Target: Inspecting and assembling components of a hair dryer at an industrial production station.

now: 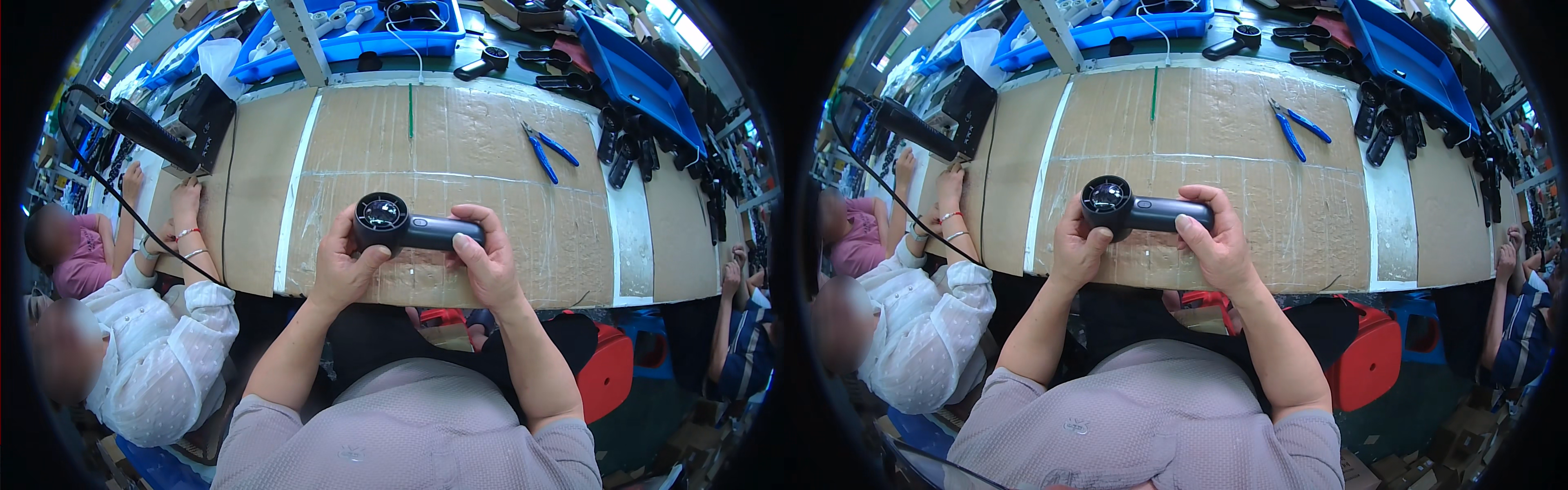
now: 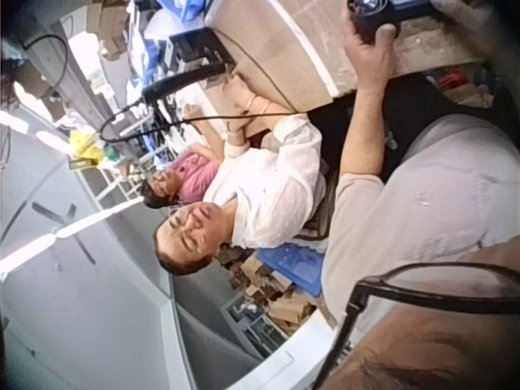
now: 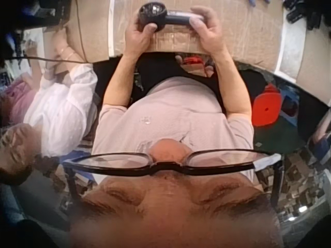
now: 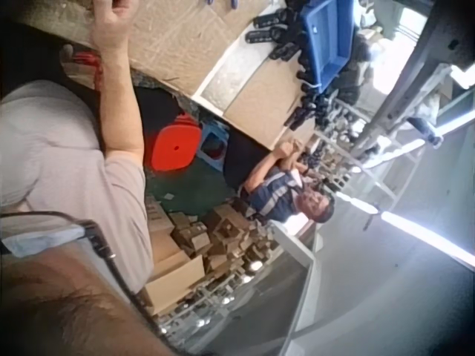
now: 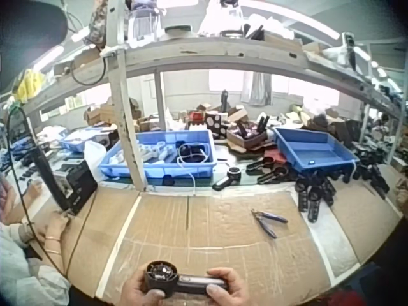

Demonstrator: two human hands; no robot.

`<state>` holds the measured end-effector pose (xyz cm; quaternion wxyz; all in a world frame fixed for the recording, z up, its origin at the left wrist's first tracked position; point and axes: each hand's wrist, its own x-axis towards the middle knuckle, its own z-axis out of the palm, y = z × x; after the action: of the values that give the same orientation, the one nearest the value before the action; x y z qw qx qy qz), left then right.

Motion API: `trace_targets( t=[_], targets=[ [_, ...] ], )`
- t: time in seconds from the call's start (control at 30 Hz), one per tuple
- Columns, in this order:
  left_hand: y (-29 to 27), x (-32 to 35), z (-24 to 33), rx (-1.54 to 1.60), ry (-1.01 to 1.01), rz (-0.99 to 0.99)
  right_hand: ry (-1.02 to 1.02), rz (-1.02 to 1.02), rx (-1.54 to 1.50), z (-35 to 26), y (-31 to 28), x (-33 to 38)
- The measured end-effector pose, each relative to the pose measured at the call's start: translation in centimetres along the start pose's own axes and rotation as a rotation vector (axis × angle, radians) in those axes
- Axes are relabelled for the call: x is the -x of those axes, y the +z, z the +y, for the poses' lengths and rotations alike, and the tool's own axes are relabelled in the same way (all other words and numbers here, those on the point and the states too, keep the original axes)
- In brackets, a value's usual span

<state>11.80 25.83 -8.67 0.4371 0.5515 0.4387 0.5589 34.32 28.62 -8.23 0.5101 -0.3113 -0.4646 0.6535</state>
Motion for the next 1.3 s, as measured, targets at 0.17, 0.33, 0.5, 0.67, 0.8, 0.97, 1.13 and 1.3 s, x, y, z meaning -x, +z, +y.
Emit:
trace_targets(
  t=[0.17,0.33,0.5,0.67,0.8,0.97,1.13,1.3],
  targets=[
    [-0.2,-0.1,0.3,-0.066,0.018,0.005,0.038,-0.007,0.043,-0.3,0.1,0.0],
    [-0.2,0.0,0.2,-0.146,0.175,-0.066,0.111,-0.019,-0.018,-0.5,-0.3,-0.1],
    [0.1,0.0,0.2,-0.244,0.292,-0.094,0.132,-0.009,-0.071,-0.4,-0.3,-0.1],
    [0.0,0.1,0.2,-0.313,0.274,-0.066,0.099,-0.035,-0.049,0.3,-0.5,0.0],
    [-0.4,0.0,0.4,-0.264,0.253,-0.07,0.022,-0.07,0.015,0.9,-0.7,0.1],
    [-0.2,0.3,0.4,-0.17,0.039,-0.012,0.002,-0.078,0.073,0.7,-0.4,0.2],
    [-0.4,0.4,0.4,-0.115,0.062,-0.021,0.079,-0.054,-0.025,-0.1,0.0,0.3],
    [-0.9,0.3,0.1,-0.189,0.122,-0.069,0.114,-0.053,-0.012,-0.5,-0.1,0.2]
  ],
)
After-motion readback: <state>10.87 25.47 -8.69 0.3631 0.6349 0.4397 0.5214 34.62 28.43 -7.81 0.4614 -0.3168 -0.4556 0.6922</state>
